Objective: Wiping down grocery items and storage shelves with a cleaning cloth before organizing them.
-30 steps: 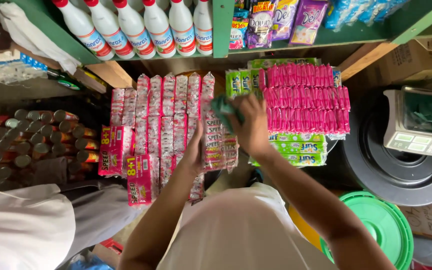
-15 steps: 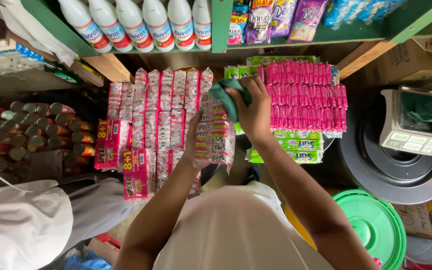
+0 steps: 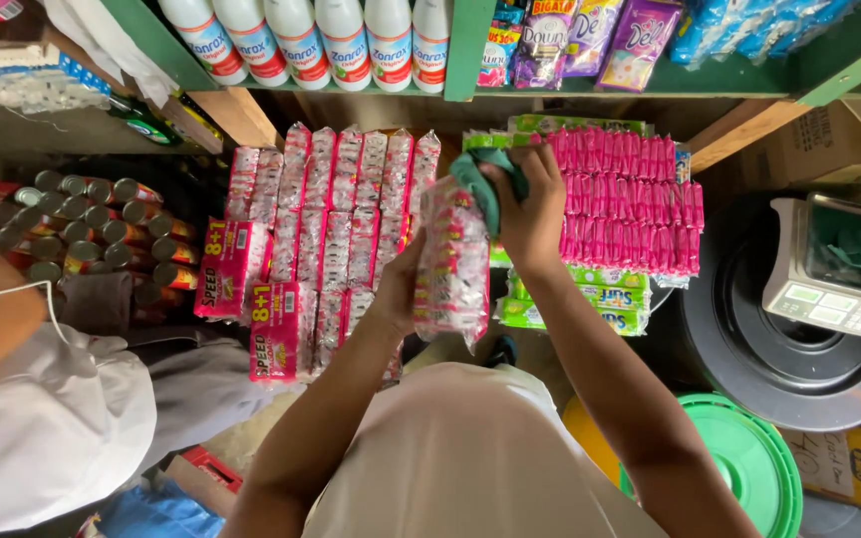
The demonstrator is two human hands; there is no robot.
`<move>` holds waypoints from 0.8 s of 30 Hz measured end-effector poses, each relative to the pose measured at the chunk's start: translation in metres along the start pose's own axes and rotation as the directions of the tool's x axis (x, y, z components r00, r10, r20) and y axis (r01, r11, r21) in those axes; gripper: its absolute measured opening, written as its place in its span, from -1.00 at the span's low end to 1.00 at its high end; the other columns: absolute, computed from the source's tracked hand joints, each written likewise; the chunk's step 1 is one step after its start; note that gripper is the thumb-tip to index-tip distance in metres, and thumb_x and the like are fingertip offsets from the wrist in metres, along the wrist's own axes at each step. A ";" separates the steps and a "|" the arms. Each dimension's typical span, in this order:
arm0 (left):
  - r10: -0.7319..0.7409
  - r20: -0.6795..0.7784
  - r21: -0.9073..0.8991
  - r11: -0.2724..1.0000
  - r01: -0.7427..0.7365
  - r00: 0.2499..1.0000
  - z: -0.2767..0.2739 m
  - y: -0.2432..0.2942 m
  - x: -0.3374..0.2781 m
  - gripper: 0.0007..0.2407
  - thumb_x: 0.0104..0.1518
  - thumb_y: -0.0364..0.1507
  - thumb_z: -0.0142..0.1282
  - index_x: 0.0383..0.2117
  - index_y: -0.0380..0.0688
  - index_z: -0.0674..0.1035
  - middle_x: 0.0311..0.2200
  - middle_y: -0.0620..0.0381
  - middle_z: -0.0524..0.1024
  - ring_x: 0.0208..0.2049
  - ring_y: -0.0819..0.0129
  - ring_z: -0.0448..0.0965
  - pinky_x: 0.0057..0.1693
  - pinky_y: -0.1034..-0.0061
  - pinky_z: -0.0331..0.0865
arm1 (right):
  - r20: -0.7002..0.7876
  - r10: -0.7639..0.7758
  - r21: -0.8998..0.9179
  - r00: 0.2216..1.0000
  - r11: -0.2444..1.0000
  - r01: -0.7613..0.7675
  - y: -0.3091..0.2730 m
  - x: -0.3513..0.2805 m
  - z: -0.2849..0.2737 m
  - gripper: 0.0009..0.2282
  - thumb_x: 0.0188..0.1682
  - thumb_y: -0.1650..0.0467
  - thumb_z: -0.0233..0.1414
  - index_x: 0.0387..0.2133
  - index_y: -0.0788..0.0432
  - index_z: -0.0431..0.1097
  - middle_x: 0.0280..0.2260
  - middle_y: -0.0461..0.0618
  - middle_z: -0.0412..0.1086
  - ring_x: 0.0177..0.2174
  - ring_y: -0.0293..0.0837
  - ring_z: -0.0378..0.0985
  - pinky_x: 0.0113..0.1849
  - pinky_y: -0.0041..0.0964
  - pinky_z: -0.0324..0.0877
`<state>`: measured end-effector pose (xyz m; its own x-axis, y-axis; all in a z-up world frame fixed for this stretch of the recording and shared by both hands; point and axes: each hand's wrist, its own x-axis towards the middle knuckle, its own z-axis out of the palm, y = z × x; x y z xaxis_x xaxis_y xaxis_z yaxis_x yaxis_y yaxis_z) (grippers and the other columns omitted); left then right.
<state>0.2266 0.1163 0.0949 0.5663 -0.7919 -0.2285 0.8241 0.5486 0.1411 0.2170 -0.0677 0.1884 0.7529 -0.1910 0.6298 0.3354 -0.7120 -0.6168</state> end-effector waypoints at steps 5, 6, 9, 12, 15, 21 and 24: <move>0.089 0.116 0.018 0.996 -0.092 0.989 -0.026 0.007 0.009 -0.47 0.38 0.04 -0.14 0.22 -0.13 0.46 -0.03 -0.02 0.58 -0.14 0.18 0.66 -0.03 0.25 0.61 | 0.166 -0.062 0.073 0.984 0.996 0.050 -0.027 -0.046 -0.005 -0.76 -0.17 0.55 0.27 -0.25 0.22 0.45 -0.18 0.09 0.45 -0.15 0.13 0.50 -0.08 -0.02 0.38; 0.093 0.112 0.013 0.995 -0.095 0.989 -0.010 0.008 0.002 -0.47 0.38 0.04 -0.14 0.22 -0.13 0.46 -0.03 -0.02 0.58 -0.14 0.18 0.66 -0.03 0.25 0.61 | 0.172 -0.061 0.075 0.983 0.996 0.048 -0.036 -0.054 -0.008 -0.76 -0.17 0.55 0.27 -0.25 0.22 0.45 -0.18 0.09 0.45 -0.15 0.13 0.50 -0.08 -0.02 0.38; -0.013 0.402 -0.129 0.989 0.071 0.916 0.016 0.013 -0.004 -0.32 0.27 0.13 -0.11 0.21 -0.28 0.46 -0.03 -0.14 0.60 -0.25 0.21 0.67 -0.22 0.46 0.58 | 0.281 -0.180 0.108 0.943 0.982 0.156 -0.048 -0.065 -0.015 -0.71 -0.25 0.52 0.29 -0.23 0.16 0.50 -0.15 0.04 0.49 -0.14 0.09 0.52 -0.06 -0.04 0.35; 0.125 0.027 0.221 0.967 -0.128 0.992 -0.023 0.006 0.010 -0.47 0.18 0.13 -0.14 0.19 0.24 0.50 -0.22 -0.01 0.65 -0.29 0.23 0.68 -0.23 0.33 0.61 | 0.311 -0.251 0.097 0.916 0.968 0.232 -0.031 -0.046 -0.012 -0.70 -0.27 0.48 0.32 -0.22 0.15 0.53 -0.16 0.00 0.49 -0.15 0.03 0.52 -0.05 -0.05 0.31; -0.018 0.008 0.049 0.999 0.018 1.000 -0.050 -0.002 0.026 -0.52 0.42 0.01 -0.11 0.17 -0.12 0.51 -0.16 -0.01 0.64 -0.24 0.22 0.65 -0.13 0.29 0.60 | 0.179 -0.130 -0.070 0.975 0.987 0.145 -0.007 -0.007 -0.004 -0.72 -0.20 0.45 0.37 -0.25 0.23 0.49 -0.22 0.06 0.44 -0.17 0.08 0.47 -0.09 -0.02 0.29; -0.012 0.169 0.063 0.998 0.001 0.986 -0.019 -0.005 0.035 -0.39 0.25 0.18 -0.16 0.04 -0.14 0.53 -0.21 -0.03 0.65 -0.22 0.14 0.67 0.02 0.10 0.57 | 0.088 0.007 0.024 0.996 1.000 -0.009 -0.028 -0.028 -0.005 -0.76 -0.12 0.51 0.31 -0.20 0.23 0.48 -0.19 0.09 0.44 -0.16 0.11 0.48 -0.12 -0.04 0.33; 0.015 0.166 0.128 0.991 -0.036 0.986 -0.002 0.004 0.037 -0.43 0.28 0.06 -0.13 0.18 -0.17 0.44 -0.01 0.02 0.57 -0.07 0.23 0.60 0.12 0.22 0.51 | 0.202 -0.084 0.099 0.976 0.993 0.065 -0.041 -0.064 -0.018 -0.73 -0.17 0.47 0.32 -0.22 0.21 0.47 -0.18 0.04 0.45 -0.16 0.04 0.49 -0.09 -0.06 0.30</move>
<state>0.2504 0.0900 0.0852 0.5728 -0.8173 -0.0629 0.7979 0.5383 0.2713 0.1447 -0.0388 0.1822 0.8210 0.0096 0.5708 0.4377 -0.6525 -0.6186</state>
